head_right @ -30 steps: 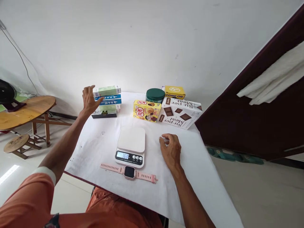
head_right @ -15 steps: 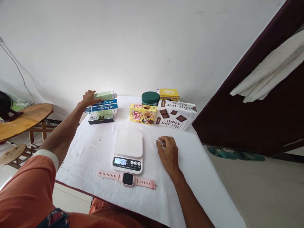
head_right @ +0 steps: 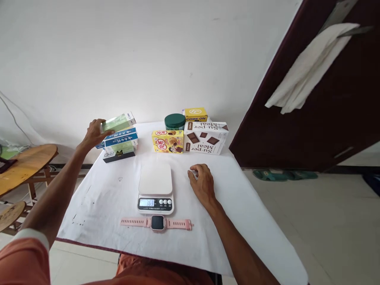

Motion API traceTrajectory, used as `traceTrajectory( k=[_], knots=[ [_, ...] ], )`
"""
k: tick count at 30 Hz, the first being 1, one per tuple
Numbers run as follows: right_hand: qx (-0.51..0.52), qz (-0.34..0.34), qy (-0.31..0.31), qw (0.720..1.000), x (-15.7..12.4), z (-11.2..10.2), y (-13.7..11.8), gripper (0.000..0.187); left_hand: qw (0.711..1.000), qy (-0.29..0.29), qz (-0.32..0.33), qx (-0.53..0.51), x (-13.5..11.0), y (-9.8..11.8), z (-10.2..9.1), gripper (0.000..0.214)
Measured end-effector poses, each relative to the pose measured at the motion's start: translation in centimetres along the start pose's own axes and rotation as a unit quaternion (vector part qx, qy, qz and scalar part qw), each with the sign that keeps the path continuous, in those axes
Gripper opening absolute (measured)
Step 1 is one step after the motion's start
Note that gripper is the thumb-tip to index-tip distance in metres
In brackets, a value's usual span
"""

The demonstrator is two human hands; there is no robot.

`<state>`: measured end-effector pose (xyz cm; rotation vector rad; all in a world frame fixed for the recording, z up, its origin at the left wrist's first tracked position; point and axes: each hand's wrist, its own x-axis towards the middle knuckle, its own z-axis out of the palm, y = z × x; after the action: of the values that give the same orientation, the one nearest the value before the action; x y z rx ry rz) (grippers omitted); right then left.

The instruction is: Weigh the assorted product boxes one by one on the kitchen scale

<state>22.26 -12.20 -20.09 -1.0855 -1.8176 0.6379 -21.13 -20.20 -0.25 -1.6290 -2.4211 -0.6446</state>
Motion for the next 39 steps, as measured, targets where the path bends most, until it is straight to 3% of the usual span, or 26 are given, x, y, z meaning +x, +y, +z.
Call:
traceTrajectory(
  k=[2, 5, 8, 11, 14, 18, 23, 27, 31, 35, 39],
  knots=[
    [-0.005, 0.004, 0.000, 1.000, 0.0, 0.0, 0.0, 0.014, 0.997, -0.021, 0.074, -0.006, -2.8, 1.8, 0.0, 0.063],
    [-0.001, 0.007, -0.002, 1.000, 0.0, 0.0, 0.0, 0.013, 0.981, -0.078, 0.172, -0.040, -7.7, 5.0, 1.4, 0.061],
    [0.000, 0.010, -0.005, 1.000, 0.0, -0.1, -0.1, 0.013, 0.967, -0.131, 0.202, -0.084, -12.2, 7.6, 3.9, 0.057],
    [-0.003, 0.013, -0.006, 1.000, 0.0, 0.0, -0.1, 0.013, 0.962, -0.164, 0.194, -0.100, -14.8, 8.7, 6.2, 0.054],
    [-0.002, 0.014, -0.004, 1.000, 0.0, 0.2, 0.0, 0.011, 0.960, -0.186, 0.183, -0.101, -15.4, 8.6, 7.3, 0.055],
    [0.009, 0.027, -0.008, 1.000, 0.0, 0.1, -0.1, 0.013, 0.955, -0.190, 0.167, -0.155, -14.6, 7.6, 6.9, 0.068],
    [0.060, 0.039, -0.017, 0.997, 0.2, -1.5, -2.6, 0.024, 0.953, -0.073, 0.087, -0.281, -14.3, 5.5, 7.5, 0.053],
    [0.056, -0.072, -0.112, 0.990, 0.3, -1.9, -7.2, 0.037, 0.949, 0.029, 0.021, -0.312, -15.3, 3.9, 10.3, 0.055],
    [-0.072, -0.197, -0.224, 0.952, 0.1, 0.4, -11.3, 0.067, 0.954, 0.050, 0.019, -0.296, -16.1, 3.4, 11.6, 0.057],
    [-0.194, -0.217, -0.288, 0.912, 0.2, 2.8, -12.8, 0.053, 0.956, 0.046, 0.018, -0.288, -16.2, 3.7, 11.3, 0.055],
    [-0.204, -0.226, -0.281, 0.910, 0.6, 2.9, -12.8, 0.052, 0.956, 0.049, 0.033, -0.287, -16.1, 3.6, 11.4, 0.053]
  ],
)
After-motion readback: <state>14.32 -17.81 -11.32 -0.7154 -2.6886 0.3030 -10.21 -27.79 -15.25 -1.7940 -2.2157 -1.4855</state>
